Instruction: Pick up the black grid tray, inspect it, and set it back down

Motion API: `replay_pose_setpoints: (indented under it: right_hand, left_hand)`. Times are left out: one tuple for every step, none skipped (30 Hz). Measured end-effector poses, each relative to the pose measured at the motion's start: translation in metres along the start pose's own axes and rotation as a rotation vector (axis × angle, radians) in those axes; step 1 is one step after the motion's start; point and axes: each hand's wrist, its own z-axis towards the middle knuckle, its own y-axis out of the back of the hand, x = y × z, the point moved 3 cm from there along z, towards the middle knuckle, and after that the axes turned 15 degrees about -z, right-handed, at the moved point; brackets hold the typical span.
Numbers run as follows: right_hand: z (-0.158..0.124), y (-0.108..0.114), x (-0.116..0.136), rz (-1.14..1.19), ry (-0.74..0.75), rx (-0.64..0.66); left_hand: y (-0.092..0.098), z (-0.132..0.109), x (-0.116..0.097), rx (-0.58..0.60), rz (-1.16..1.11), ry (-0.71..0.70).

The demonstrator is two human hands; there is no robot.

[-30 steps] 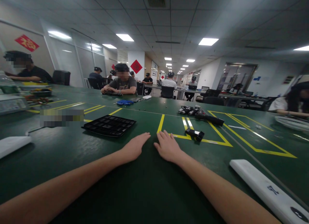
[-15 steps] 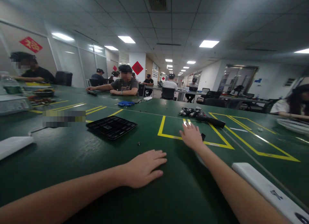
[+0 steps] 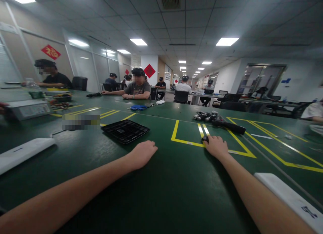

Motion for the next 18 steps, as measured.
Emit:
replay_pose_setpoints:
  right_hand:
    - [0.000,-0.001,0.000,0.000,-0.001,0.002]
    - [0.000,-0.001,-0.001,-0.001,-0.002,0.002]
    - [0.000,-0.001,0.000,-0.002,-0.002,-0.001]
    - [0.000,-0.001,0.000,-0.003,0.001,-0.004]
    - [-0.001,-0.001,0.000,-0.004,0.004,-0.008]
    - [-0.001,-0.001,0.000,-0.004,0.007,-0.011]
    - [-0.001,-0.001,0.001,-0.004,0.008,-0.013]
    - [-0.001,-0.001,0.001,-0.002,0.008,-0.012]
    - [-0.001,-0.001,0.001,0.000,0.008,-0.009]
    - [0.000,-0.001,0.001,0.001,0.007,-0.008]
    - [0.000,-0.002,0.001,0.002,0.005,-0.010]
    - [0.000,-0.002,0.001,0.002,0.003,-0.016]
    - [0.000,-0.002,0.001,0.001,-0.001,-0.026]
    - [0.000,-0.002,0.001,0.000,-0.004,-0.037]
    - [-0.001,-0.002,0.001,0.001,-0.008,-0.044]
    - [-0.001,-0.001,0.001,0.006,-0.010,-0.044]
    - [-0.001,-0.001,0.001,0.015,-0.010,-0.035]
    - [-0.002,-0.001,0.001,0.026,-0.010,-0.023]
  left_hand:
    - [0.000,0.000,0.001,0.021,0.010,-0.016]
    - [0.002,0.001,0.002,0.028,0.011,-0.039]
    - [0.004,0.002,0.003,0.017,-0.011,-0.058]
    - [0.008,0.004,0.006,-0.011,-0.078,-0.054]
    - [0.014,0.007,0.012,-0.048,-0.185,-0.019]
    - [0.021,0.010,0.021,-0.098,-0.325,0.052]
    - [0.029,0.012,0.035,-0.176,-0.480,0.161]
    - [0.038,0.012,0.051,-0.255,-0.632,0.296]
    - [0.046,0.011,0.069,-0.363,-0.757,0.437]
    - [0.056,0.007,0.087,-0.504,-0.801,0.561]
    - [0.064,0.004,0.103,-0.552,-0.777,0.613]
    - [0.071,0.000,0.117,-0.572,-0.746,0.656]
    - [0.077,-0.005,0.130,-0.579,-0.707,0.698]
    - [0.081,-0.010,0.141,-0.573,-0.655,0.732]
    - [0.083,-0.015,0.150,-0.556,-0.602,0.765]
    - [0.083,-0.018,0.158,-0.530,-0.545,0.793]
    - [0.083,-0.021,0.163,-0.501,-0.492,0.818]
    - [0.081,-0.023,0.167,-0.460,-0.437,0.833]
